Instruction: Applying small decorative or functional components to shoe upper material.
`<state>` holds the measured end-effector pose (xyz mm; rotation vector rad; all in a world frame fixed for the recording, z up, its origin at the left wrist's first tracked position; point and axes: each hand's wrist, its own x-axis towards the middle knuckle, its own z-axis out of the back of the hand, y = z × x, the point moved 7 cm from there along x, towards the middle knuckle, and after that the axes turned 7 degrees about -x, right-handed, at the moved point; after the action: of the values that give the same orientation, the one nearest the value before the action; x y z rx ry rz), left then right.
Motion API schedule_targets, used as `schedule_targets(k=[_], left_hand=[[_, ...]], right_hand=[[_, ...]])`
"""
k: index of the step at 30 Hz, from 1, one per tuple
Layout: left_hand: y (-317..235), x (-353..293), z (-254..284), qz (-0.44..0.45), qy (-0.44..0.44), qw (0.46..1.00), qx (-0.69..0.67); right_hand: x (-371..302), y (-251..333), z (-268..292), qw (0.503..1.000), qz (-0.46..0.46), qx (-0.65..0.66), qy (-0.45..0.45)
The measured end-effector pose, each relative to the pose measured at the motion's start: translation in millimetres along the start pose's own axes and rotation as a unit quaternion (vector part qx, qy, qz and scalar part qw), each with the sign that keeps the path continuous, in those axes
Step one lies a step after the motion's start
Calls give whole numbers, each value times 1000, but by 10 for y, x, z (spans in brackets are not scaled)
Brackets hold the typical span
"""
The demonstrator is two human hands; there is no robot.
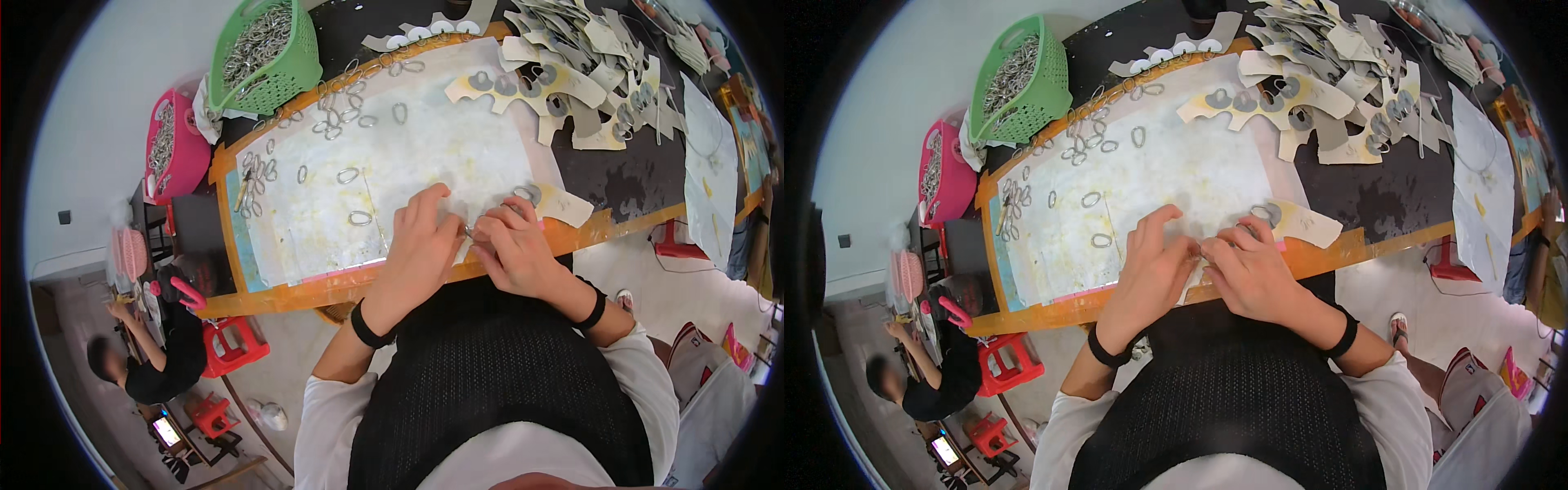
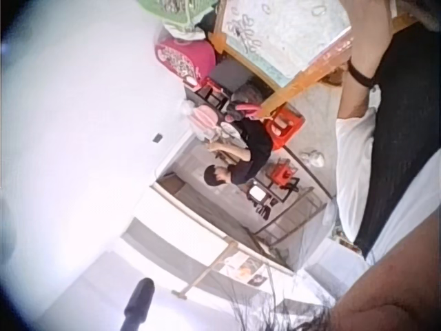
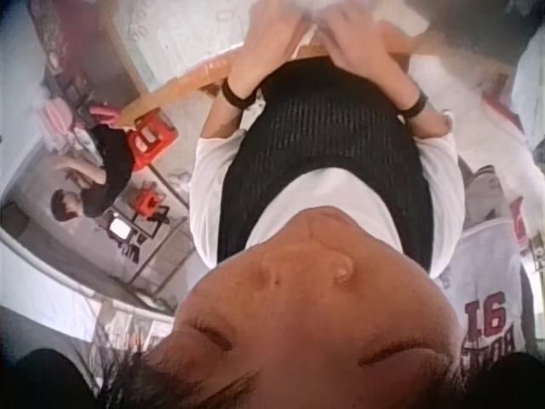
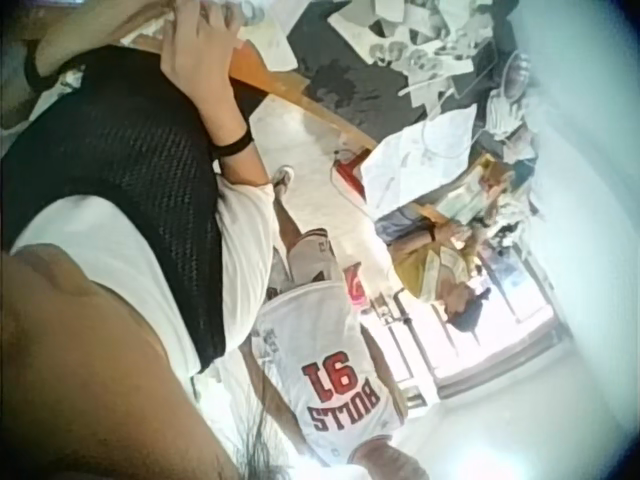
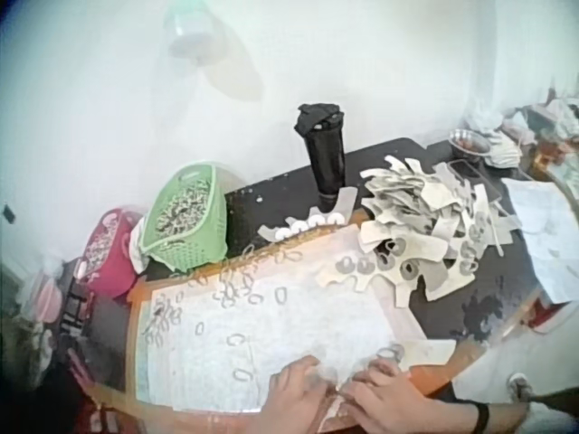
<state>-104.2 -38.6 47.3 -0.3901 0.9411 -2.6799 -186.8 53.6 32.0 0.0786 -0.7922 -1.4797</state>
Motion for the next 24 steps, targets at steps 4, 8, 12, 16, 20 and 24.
schedule_targets(k=[4, 8, 12, 16, 20, 24], left_hand=[[24, 75, -16, 7, 30, 999, -19], [-168, -54, -107, -71, -35, 992, 100], [-167, -379, -279, -135, -93, 970, 181], [-91, -360, -34, -36, -134, 990, 33], [-101, -168, 120, -2, -107, 994, 11], [7, -93, 28, -13, -36, 998, 46]], right_hand=[[20, 1, 45, 1000, -26, -11, 4], [-9, -20, 37, 999, -37, -9, 11], [-24, -17, 30, 999, -24, -35, 26], [-28, -7, 17, 998, -9, -51, 48], [-31, 10, 32, 997, 3, -57, 47], [-34, 25, 37, 996, 12, -68, 52]])
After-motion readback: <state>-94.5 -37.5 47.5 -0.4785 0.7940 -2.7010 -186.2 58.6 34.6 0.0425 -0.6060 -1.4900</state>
